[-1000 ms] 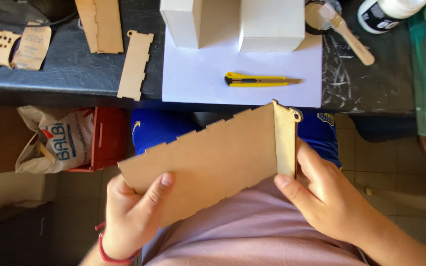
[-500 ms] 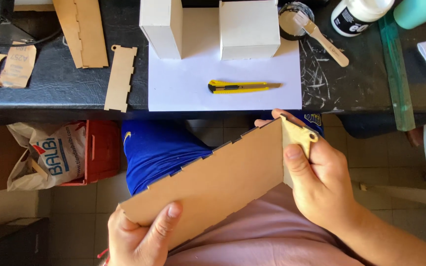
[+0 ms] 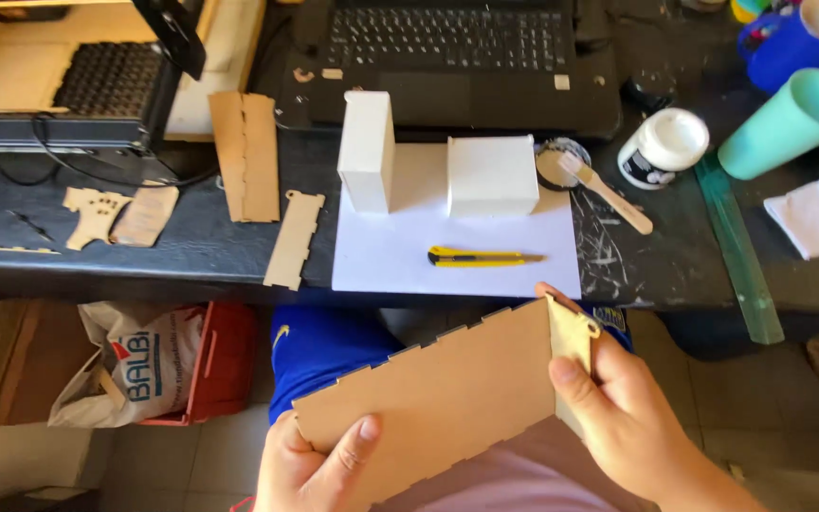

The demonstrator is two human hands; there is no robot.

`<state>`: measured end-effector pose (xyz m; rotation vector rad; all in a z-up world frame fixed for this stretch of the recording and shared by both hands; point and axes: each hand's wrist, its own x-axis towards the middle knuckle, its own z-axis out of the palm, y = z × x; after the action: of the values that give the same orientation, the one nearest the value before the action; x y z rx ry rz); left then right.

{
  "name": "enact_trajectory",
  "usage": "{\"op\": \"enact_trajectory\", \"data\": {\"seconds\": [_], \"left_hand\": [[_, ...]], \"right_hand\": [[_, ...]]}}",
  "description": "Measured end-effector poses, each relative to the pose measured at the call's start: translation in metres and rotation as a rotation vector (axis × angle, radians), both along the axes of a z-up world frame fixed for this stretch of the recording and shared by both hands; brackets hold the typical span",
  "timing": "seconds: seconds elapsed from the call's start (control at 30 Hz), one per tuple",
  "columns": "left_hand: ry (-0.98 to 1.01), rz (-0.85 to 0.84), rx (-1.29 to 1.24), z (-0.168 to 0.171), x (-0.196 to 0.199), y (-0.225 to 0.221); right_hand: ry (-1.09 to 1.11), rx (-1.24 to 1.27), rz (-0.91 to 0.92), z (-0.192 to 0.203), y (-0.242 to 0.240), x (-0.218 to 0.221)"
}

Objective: Assembling a small wooden box by fitting laser-cut panels together

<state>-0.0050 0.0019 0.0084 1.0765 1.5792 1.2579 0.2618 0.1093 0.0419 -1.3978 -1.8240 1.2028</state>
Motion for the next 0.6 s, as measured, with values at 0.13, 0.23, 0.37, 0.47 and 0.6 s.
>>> {"op": "enact_trajectory", "data": {"seconds": [0.13,0.23,0.37,0.47,0.6], "left_hand": [[-0.315,0.033,0.008,-0.008,0.004,0.003],[-0.565,0.06,-0.063,-0.013,0.006,0.008],[-0.674,-0.046,-0.044,-0.004,0.007,0.023],[-0.603,-0.109,-0.027,-0.016,0.0,0.029],[-0.712,-0.014,-0.044,-0.016,0.002,0.028]], "right_hand": [[0.188,-0.126,0.144,-0.006,-0.003,0.004],[0.225,-0.17,0.18,-0.01,-0.008,0.006],[0.385,-0.429,0.08,-0.014,-0.011,0.01],[0.621,-0.589,-0.022,-0.032,-0.001,0.019],[0.564,0.038,0.268,-0.019,0.055,0.058]]}}
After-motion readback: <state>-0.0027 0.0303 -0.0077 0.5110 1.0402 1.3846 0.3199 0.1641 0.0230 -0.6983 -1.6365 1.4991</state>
